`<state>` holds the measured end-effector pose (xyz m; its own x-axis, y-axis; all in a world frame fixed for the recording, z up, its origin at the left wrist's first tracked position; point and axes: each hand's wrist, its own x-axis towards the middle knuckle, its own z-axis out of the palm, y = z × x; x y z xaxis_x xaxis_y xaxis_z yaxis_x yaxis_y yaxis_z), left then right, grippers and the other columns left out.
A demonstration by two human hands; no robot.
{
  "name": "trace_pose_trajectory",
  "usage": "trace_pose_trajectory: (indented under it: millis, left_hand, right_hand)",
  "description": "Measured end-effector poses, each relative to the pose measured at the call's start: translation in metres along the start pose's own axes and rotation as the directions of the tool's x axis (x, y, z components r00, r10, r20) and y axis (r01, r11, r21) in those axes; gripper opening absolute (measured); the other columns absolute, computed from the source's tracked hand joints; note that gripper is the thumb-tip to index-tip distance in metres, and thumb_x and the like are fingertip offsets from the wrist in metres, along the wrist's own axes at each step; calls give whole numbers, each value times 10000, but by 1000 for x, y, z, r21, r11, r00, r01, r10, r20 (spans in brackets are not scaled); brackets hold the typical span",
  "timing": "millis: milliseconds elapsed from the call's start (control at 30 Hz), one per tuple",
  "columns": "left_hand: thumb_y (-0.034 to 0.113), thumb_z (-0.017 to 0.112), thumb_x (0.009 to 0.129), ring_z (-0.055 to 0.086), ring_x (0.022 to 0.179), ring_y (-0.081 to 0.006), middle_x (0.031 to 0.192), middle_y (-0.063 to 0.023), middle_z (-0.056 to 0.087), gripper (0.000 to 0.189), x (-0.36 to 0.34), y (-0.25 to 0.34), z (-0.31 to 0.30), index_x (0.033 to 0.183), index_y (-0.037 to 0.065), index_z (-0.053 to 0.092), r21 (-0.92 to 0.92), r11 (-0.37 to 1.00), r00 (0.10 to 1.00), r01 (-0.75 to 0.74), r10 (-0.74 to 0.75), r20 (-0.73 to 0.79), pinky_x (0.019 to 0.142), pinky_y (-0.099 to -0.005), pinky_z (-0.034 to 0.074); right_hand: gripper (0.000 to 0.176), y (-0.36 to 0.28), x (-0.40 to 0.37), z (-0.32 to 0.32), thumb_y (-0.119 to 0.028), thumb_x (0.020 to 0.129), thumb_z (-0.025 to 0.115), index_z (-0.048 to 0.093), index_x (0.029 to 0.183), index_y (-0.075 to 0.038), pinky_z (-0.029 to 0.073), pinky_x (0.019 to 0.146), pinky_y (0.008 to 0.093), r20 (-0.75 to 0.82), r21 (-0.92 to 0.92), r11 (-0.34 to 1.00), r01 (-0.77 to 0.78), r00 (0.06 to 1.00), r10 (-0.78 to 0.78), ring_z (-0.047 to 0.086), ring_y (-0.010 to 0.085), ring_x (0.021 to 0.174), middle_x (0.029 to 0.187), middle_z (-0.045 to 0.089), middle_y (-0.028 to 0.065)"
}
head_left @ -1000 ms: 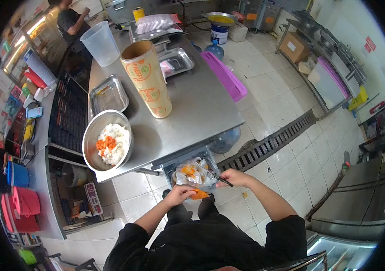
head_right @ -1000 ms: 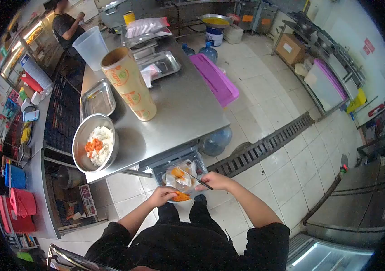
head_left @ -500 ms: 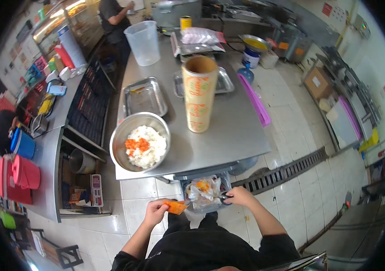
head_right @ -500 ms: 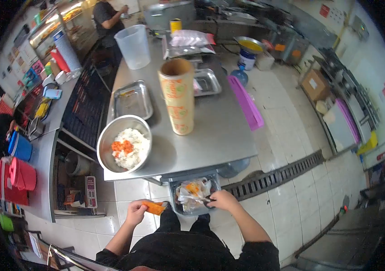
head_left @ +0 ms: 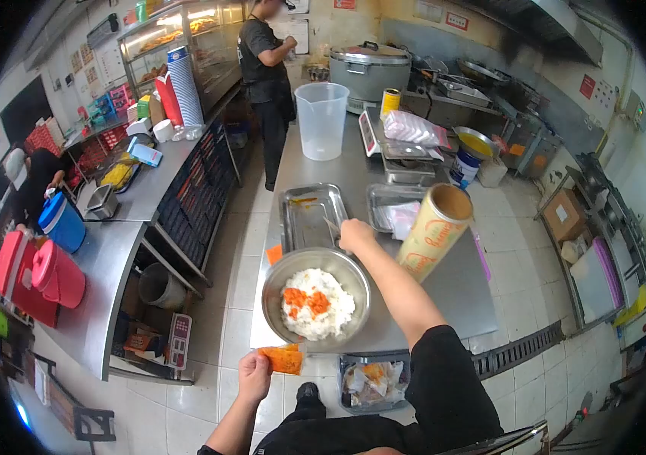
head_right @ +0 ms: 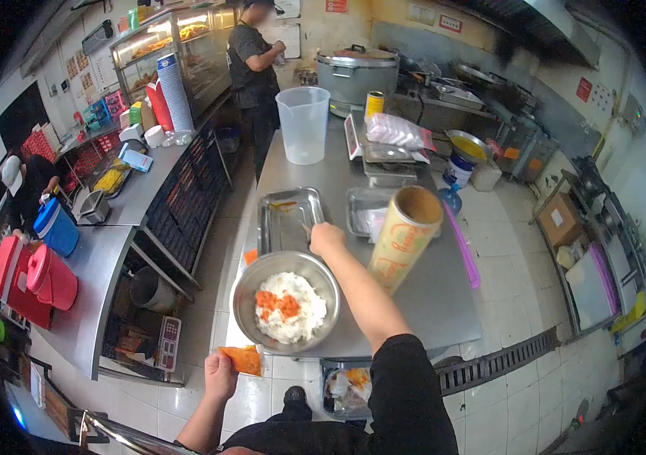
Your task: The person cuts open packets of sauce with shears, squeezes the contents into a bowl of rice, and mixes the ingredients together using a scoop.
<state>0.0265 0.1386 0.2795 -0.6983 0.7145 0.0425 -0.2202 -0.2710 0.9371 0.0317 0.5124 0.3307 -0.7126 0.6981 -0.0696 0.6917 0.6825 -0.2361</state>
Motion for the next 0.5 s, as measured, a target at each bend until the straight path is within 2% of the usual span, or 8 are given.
trace_pose_trajectory:
  millis: [100, 200, 233, 267, 300, 333, 400, 500]
  left_hand:
    - [341, 471, 916, 461, 635, -80, 686, 22, 525, 387, 15, 15, 4, 857, -18, 603, 110, 992, 997, -68, 73, -36, 569, -246, 378]
    - [314, 444, 932, 477, 671, -86, 713, 17, 537, 392, 29, 25, 0, 828, -35, 587, 222, 975, 1000, 25, -23, -13, 616, -254, 401]
    - [304, 437, 936, 473, 671, -81, 720, 15, 538, 387, 36, 22, -2, 812, -34, 579, 256, 966, 999, 35, -33, -14, 613, -244, 398]
    - [294, 430, 940, 470, 671, -76, 727, 14, 539, 384, 42, 18, -2, 797, -33, 571, 289, 956, 999, 51, -46, -22, 611, -234, 396]
    - [293, 415, 946, 461, 674, -64, 719, 13, 534, 383, 48, 26, 6, 779, -19, 563, 261, 956, 991, 135, -134, -21, 606, -219, 392]
    - [302, 391, 954, 453, 663, -57, 739, 14, 531, 373, 55, 25, 21, 829, -3, 565, 122, 984, 992, 129, -127, -28, 587, -208, 378]
    - [297, 376, 958, 513, 714, -67, 839, -9, 575, 346, 68, 9, 40, 924, 8, 564, -182, 959, 976, 219, -217, 31, 627, -220, 424]
    - [258, 400, 951, 569, 801, -90, 948, -47, 599, 306, 74, 16, 73, 1013, -1, 551, -367, 847, 922, 384, -373, 103, 694, -215, 468]
  right_hand:
    - [328, -3, 19, 19, -238, 684, 681, 639, 913, -7, 502, 776, 392, 84, -112, 994, 3, 996, 6, 613, 312, 903, 955, 625, 199]
    - [348, 2, 17, 19, -281, 678, 690, 649, 903, -19, 501, 768, 398, 122, -137, 990, 33, 992, -16, 617, 322, 876, 938, 628, 195]
    - [325, 3, 7, 6, -308, 713, 662, 649, 856, -17, 503, 710, 402, 64, 3, 998, 62, 996, -62, 619, 343, 785, 903, 626, 200]
    - [252, 4, -11, -4, -248, 797, 589, 629, 807, 1, 497, 614, 382, -108, 238, 957, 164, 984, -142, 621, 286, 656, 803, 643, 168]
    - [182, -9, -42, -25, -166, 858, 522, 600, 823, -5, 479, 538, 313, -8, 679, 732, 53, 998, -65, 597, 175, 595, 746, 633, 113]
    - [169, -8, -74, -28, -158, 892, 487, 576, 932, -20, 466, 537, 235, -45, 826, 543, 149, 979, -199, 580, 97, 624, 781, 619, 74]
    - [190, -29, -148, -3, -114, 855, 558, 547, 1006, 0, 471, 579, 206, 4, 995, 93, 24, 957, -290, 591, 102, 670, 846, 621, 81]
    - [256, -58, -188, -7, -21, 787, 625, 533, 1020, 31, 486, 630, 216, 72, 996, 78, -52, 960, -272, 596, 104, 712, 861, 622, 80]
